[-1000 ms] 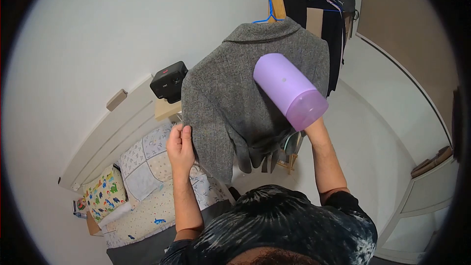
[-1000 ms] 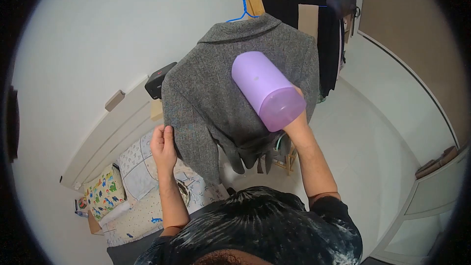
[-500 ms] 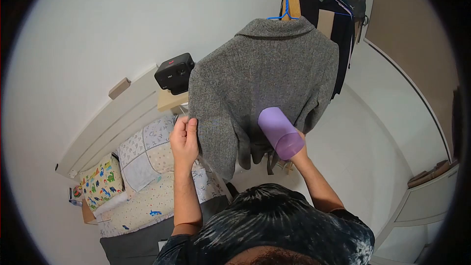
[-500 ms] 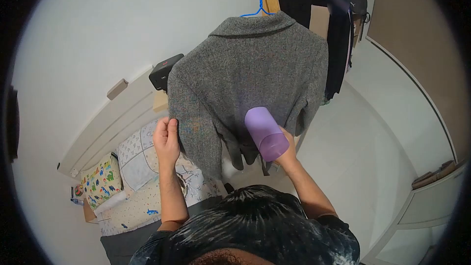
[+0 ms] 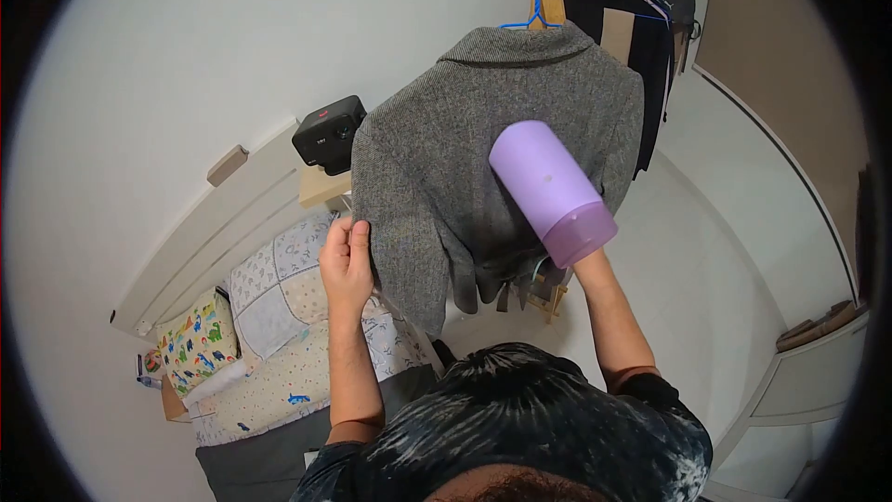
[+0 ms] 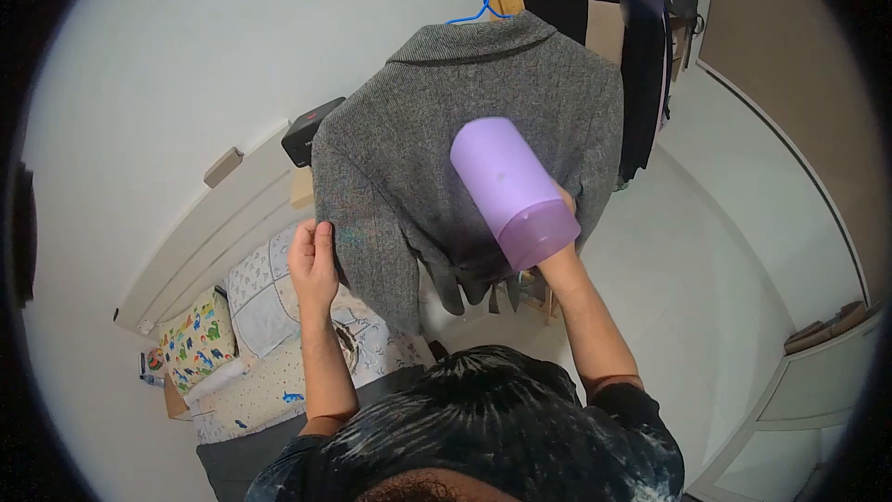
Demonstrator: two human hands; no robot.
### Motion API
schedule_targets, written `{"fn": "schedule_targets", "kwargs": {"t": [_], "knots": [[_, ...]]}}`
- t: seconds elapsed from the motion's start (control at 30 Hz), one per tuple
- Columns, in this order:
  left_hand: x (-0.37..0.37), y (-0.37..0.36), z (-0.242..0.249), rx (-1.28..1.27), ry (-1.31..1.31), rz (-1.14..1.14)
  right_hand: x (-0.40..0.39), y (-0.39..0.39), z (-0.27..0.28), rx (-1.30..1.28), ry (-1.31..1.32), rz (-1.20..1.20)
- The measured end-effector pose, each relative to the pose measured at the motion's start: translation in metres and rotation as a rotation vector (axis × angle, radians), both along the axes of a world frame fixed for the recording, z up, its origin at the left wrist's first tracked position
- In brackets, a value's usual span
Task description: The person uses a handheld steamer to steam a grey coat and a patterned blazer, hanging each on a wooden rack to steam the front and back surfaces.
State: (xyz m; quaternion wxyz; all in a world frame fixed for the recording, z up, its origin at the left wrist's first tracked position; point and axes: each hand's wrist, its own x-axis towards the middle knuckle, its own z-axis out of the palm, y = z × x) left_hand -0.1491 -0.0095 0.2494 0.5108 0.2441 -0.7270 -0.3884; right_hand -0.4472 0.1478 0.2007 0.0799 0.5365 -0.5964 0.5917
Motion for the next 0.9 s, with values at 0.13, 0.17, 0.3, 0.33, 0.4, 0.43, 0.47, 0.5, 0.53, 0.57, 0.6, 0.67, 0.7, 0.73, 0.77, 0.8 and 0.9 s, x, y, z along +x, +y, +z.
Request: {"fn": "schedule_targets", "kwargs": {"t": [0.13,0.17,0.3,0.33,0.4,0.43,0.47,0.5,0.53,0.57,0.6,0.67,0.7,0.73,0.77,0.8,0.9], "knots": [[0.000,0.003,0.004,-0.018,-0.010,0.008,0.013,0.005,0.027,-0.001,0.004,0.077],[0.000,0.003,0.005,-0.030,-0.031,0.026,0.019,0.005,0.033,0.003,-0.050,0.135],[0.000,0.003,0.004,-0.048,-0.043,0.041,0.054,0.004,0.051,0.025,-0.110,0.248],[0.000,0.003,0.004,-0.051,-0.043,0.038,0.062,0.003,0.053,0.039,-0.059,0.245],[0.000,0.006,0.005,-0.051,-0.066,0.050,0.070,-0.003,0.045,0.126,-0.021,0.225],[-0.002,0.006,0.006,-0.055,-0.062,0.049,0.071,-0.007,0.042,0.215,0.017,0.209],[-0.003,0.008,0.007,-0.091,-0.052,0.075,0.071,-0.009,0.043,0.213,0.020,0.209],[-0.004,0.009,0.008,-0.125,-0.042,0.102,0.072,-0.010,0.043,0.200,0.047,0.215],[-0.004,0.010,0.009,-0.126,-0.041,0.103,0.072,-0.010,0.043,0.188,0.074,0.221],[-0.004,0.010,0.009,-0.122,-0.028,0.096,0.070,-0.011,0.042,0.188,0.076,0.221],[-0.004,0.010,0.010,-0.117,-0.016,0.090,0.067,-0.012,0.042,0.124,0.078,0.219],[-0.001,0.011,0.011,-0.099,-0.033,0.070,0.060,-0.010,0.043,0.060,0.081,0.217],[0.000,0.010,0.011,-0.079,-0.051,0.051,0.055,-0.007,0.046,0.025,0.036,0.224],[0.001,0.010,0.011,-0.077,-0.050,0.050,0.051,-0.005,0.047,-0.010,-0.011,0.230],[0.002,0.010,0.011,-0.076,-0.062,0.055,0.045,-0.003,0.045,-0.009,-0.009,0.229],[0.002,0.009,0.011,-0.074,-0.075,0.059,0.037,-0.002,0.041,0.014,-0.086,0.221],[0.003,0.005,0.006,-0.029,-0.038,0.029,0.018,0.007,0.030,0.012,-0.037,0.081]]}}
